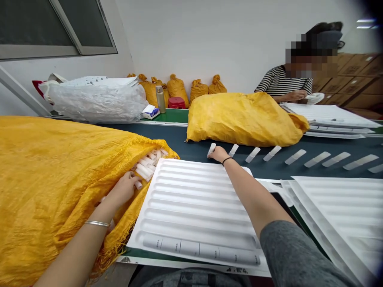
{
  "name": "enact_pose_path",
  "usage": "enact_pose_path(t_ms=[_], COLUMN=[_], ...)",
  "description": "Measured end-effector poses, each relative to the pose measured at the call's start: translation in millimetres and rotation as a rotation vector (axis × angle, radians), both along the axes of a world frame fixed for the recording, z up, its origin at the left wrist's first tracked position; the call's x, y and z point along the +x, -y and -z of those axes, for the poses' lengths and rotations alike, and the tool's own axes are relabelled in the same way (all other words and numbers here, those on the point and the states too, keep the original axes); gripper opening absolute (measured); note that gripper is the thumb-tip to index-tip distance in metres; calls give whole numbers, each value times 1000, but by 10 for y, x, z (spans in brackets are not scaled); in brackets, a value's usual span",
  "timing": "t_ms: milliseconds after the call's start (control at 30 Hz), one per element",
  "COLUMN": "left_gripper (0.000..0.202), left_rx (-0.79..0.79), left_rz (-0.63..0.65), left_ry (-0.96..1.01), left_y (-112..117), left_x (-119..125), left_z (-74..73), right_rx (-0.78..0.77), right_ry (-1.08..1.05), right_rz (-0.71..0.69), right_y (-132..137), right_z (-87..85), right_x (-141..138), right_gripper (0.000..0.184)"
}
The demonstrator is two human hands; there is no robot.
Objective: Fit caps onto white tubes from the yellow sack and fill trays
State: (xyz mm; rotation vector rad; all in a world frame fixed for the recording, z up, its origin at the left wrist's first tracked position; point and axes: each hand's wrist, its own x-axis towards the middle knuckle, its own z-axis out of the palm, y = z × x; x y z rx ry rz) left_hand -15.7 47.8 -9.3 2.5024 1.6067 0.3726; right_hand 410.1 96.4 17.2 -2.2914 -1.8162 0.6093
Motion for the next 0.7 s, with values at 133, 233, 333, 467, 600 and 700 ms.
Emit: enact_pose_path(t_ms=[133, 233, 333, 467, 600, 700], left_gripper=[28, 32, 32, 25, 27, 32], left_rx=[1, 67, 131, 89, -193, -594], left_rz=[-34, -55, -40, 113, 130, 15], left_ry=[4, 104, 294, 720, 1157, 1525], left_y=[-1, 163, 419, 689, 875, 1036], left_x=[-56, 20, 238, 614, 954, 1179], left_z=[-10, -186, -408, -576, -631, -714], right_rx=[24, 38, -135, -174, -21, 103], right_ry=[44, 68, 97, 126, 97, 38], right_rz=[-2, -98, -346, -355, -354, -290], right_y=[409, 1176, 2100, 2920, 3131, 3061], right_z=[-260, -447, -376, 2, 140, -6], right_x=[136, 296, 464, 580, 586, 558], right_gripper=[35, 13, 17, 25, 18, 16])
